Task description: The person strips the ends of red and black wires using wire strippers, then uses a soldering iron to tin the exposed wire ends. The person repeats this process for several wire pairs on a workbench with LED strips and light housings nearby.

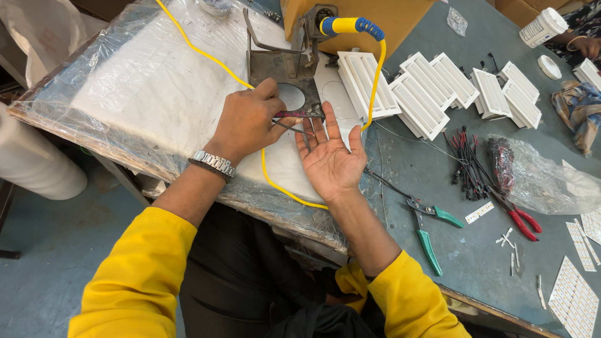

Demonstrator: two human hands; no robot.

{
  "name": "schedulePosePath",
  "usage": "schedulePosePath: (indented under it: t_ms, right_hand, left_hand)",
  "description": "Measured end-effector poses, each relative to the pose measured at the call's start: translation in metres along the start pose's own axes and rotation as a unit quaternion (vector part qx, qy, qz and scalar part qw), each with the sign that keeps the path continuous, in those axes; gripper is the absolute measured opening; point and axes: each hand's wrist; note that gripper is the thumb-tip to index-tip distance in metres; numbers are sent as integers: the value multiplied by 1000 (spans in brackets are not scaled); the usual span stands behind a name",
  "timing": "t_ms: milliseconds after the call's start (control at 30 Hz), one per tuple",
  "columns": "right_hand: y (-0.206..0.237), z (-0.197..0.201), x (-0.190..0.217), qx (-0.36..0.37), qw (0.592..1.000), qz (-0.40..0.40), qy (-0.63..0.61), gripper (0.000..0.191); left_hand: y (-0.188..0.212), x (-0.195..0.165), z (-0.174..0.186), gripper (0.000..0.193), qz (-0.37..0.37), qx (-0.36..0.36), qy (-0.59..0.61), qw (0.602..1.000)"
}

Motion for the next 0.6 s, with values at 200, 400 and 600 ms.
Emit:
schedulePosePath:
  t_ms: [200, 400, 600]
  right_hand:
    - [3, -3, -4, 23, 1000, 9, 3, 66]
    - [1, 0, -2, -1, 999, 11, 47, 65]
    - [-5, 22, 4, 69, 996, 7, 50, 57]
  left_hand:
    - [-2, -5, 2, 32, 4, 3, -5, 1000]
    - [-3, -7, 5, 31, 3, 8, -10, 1000]
    - [-4, -1, 0, 32, -15, -15, 5, 1000]
Point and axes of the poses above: each hand's wrist, its own y-axis away from the middle knuckle, its own z-axis out of the back of the hand, x = y × z, and after that the axes turned 14 degrees about y, right-handed
